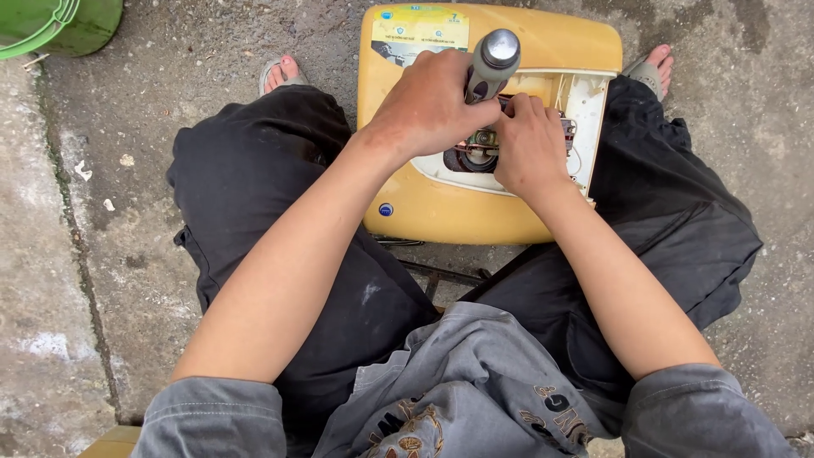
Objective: Reinstalling a control board and connecting wires inside a yellow appliance housing using a screwdriver.
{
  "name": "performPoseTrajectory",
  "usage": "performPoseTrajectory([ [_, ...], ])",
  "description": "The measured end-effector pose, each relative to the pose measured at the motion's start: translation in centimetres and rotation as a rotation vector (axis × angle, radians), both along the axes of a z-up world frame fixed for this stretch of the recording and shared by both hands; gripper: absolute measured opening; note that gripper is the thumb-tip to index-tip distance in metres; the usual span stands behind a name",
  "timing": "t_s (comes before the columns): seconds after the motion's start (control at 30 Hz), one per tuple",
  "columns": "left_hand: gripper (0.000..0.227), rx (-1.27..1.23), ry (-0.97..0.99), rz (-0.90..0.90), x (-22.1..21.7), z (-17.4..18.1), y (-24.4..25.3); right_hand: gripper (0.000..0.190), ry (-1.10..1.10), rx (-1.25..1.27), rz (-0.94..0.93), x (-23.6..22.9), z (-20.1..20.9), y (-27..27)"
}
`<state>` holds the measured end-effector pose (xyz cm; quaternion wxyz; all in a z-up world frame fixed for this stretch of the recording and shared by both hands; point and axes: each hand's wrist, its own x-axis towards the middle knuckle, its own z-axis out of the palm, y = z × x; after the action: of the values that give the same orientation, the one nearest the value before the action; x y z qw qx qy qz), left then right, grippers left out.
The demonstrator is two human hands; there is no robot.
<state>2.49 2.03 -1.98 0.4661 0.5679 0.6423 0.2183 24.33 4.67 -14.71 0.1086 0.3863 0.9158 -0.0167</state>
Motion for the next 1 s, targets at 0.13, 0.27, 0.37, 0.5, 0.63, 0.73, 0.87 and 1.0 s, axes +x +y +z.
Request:
performPoseTrajectory([
  [0.13, 0.02, -0.021, 0.046, -0.001, 0.5, -0.4, -0.1, 0.03, 0.136, -0.019, 0.011, 0.4, -0.6, 0.1],
  [0.27, 0.016, -0.059, 0.041, -0.016, 0.4, -0.6, -0.4, 0.025, 0.099, -0.048, -0.017, 0.4, -0.3, 0.2],
  [0.37, 0.017, -0.038, 0.042, -0.008, 0.4, -0.8, -0.4, 0.032, 0.067, -0.086, -0.051, 0.3, -0.1, 0.6],
  [0.5, 0.018, -0.047, 0.053, -0.013, 0.5, -1.1, -0.2, 0.029, 0.047, -0.093, -0.058, 0.5, -0.7, 0.5],
  [0.63, 0.019, -0.03, 0.066, 0.004, 0.2, -1.4, 0.2, 0.033, 0.003, -0.065, 0.013, -0.4, 1.0, 1.2],
  [0.73, 0.022, 0.052, 0.064, 0.022, -0.7, -1.6, 0.5, 0.063, -0.205, -0.276, 0.013, -2.6, 4.9, 1.1],
  [0.87, 0.021, 0.184, 0.058, 0.093, -1.9, -1.8, 0.9, 0.069, -0.058, -0.275, 0.032, -4.4, 6.0, -1.0],
  [1.0, 0.029, 0.237, 0.062, 0.116, -2.5, -2.2, 0.8, 0.071, 0.35, -0.136, -0.114, -4.6, 2.1, -4.0],
])
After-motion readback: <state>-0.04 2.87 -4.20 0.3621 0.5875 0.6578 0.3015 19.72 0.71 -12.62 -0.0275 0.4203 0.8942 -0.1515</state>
